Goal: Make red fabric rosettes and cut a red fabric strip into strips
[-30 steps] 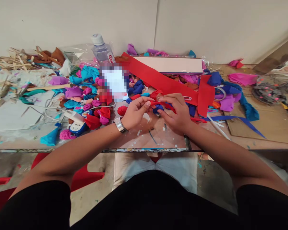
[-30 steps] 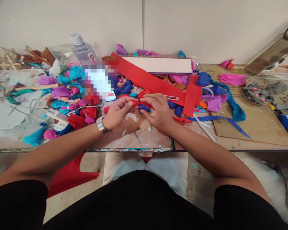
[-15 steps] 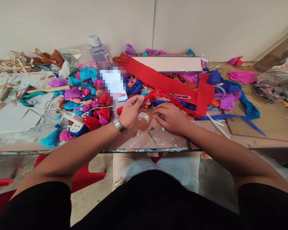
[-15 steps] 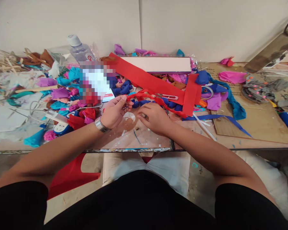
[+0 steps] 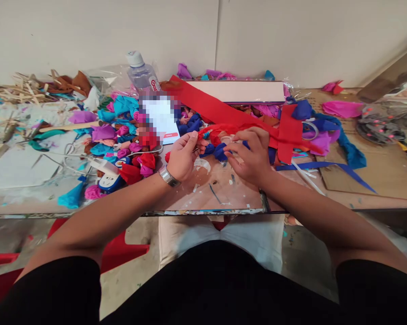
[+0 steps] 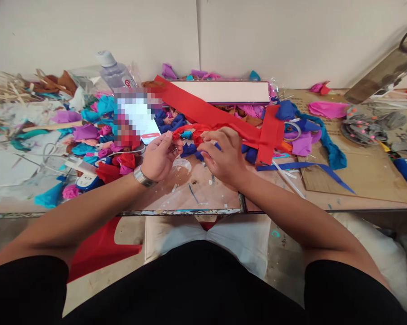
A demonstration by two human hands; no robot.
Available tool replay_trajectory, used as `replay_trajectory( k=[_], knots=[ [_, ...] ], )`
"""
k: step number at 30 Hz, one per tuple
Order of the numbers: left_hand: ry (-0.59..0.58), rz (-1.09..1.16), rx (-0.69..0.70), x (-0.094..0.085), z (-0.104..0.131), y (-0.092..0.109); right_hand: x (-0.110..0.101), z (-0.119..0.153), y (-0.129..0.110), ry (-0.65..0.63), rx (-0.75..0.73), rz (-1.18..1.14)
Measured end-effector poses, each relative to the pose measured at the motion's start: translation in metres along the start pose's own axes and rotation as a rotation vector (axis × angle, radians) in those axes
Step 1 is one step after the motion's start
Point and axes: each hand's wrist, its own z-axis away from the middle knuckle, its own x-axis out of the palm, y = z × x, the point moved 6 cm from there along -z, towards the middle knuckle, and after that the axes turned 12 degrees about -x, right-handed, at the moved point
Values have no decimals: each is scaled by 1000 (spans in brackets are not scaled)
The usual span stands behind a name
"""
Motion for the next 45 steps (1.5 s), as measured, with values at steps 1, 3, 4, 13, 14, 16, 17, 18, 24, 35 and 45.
replay_trajectory(
  k=[1,3,4,13,14,16,17,18,24,35,45],
  knots=[
    [1,0,6,0,0,0,-2,0,4,-6,28,47],
    [-6,-9,12,0,0,1,-4,-1,12,-49,99,113],
    [-14,-16,14,0,0,1,-4,-2,16,-78,130,133],
    [-45,-24,15,-1,-1,-1,9,1,21,-219,135,77],
    [-54,-28,23,-1,-2,-1,10,1,21,-210,121,42],
    [-75,-52,51,0,-2,-1,11,2,20,-183,98,-37],
    [-82,-71,67,0,-2,-1,11,2,20,-172,92,-77],
    [-84,-94,85,0,-1,0,10,2,20,-162,93,-114],
    [-137,-277,135,3,4,-2,4,-2,17,-147,98,-164],
    [-252,-383,130,17,14,-3,1,0,9,-63,-4,-147],
    [-311,-452,183,20,19,-3,7,0,5,-61,42,-268]
  ],
)
